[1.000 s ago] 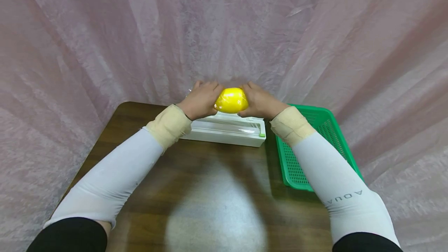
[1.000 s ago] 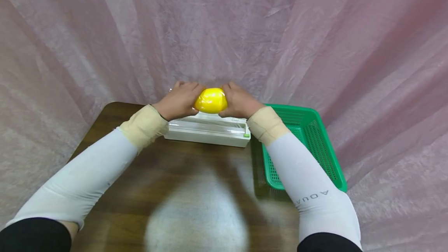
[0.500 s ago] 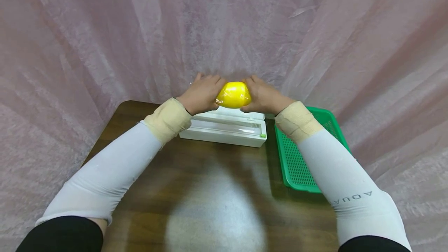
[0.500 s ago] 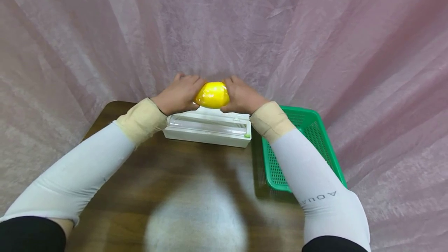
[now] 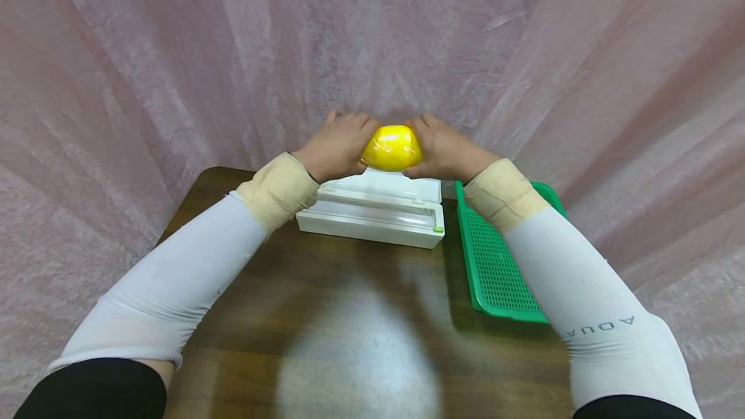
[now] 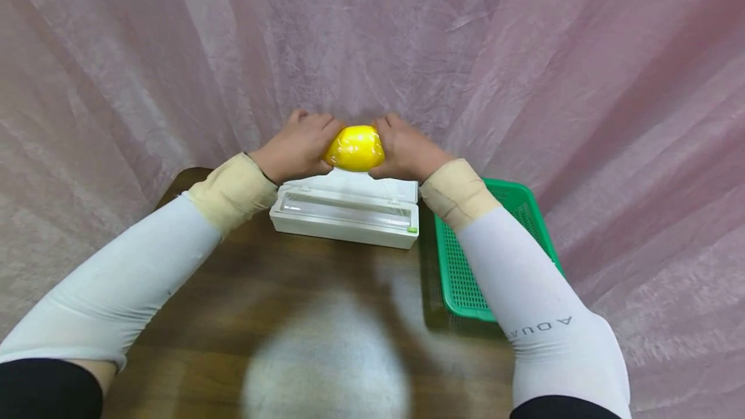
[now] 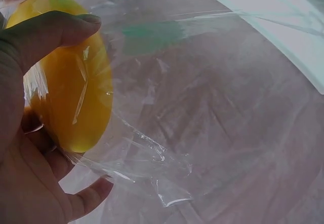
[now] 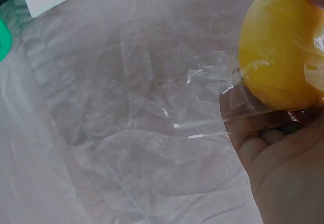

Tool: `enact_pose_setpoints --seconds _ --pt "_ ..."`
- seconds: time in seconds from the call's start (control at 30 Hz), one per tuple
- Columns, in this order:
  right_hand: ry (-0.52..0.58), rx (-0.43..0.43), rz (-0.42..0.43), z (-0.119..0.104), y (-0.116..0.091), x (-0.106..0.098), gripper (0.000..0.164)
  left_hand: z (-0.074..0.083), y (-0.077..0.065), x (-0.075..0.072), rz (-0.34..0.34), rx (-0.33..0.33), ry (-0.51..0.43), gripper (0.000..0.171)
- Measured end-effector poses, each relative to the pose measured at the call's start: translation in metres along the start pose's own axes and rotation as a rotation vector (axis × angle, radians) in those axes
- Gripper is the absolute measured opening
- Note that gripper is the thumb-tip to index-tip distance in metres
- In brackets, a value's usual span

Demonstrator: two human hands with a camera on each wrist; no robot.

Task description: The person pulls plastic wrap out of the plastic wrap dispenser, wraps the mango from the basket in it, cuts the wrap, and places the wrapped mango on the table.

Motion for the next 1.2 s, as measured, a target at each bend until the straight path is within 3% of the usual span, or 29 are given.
enact_pose_setpoints --seconds 0.37,0.67,0.97,1.2 --pt "-0.016 -0.035 0.019 -0.007 0.000 -0.015 0.083 0.002 0.001 -0.020 0.035 0.022 0.041 0.064" --pt "-0.012 -0.009 0.000 -0.010 -0.005 -0.020 0.082 0.006 -0.003 -0.028 0.028 0.026 0.029 0.064" --pt "-0.068 -0.020 0.037 -0.025 -0.028 -0.018 0.083 0.022 -0.021 -0.036 0.052 0.085 0.055 0.066" --pt "-0.074 -0.111 0.097 -0.041 -0.050 -0.007 0.077 0.037 -0.045 -0.036 0.105 0.115 0.069 0.063"
Point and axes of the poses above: each hand's wrist, its own y-axis towards the middle knuckle, its own x-axis out of the palm, z = x × y, the point moved 9 cm from there along y, towards the middle knuckle, and after that the axes turned 8 degrees about y, right-handed, at the moved point
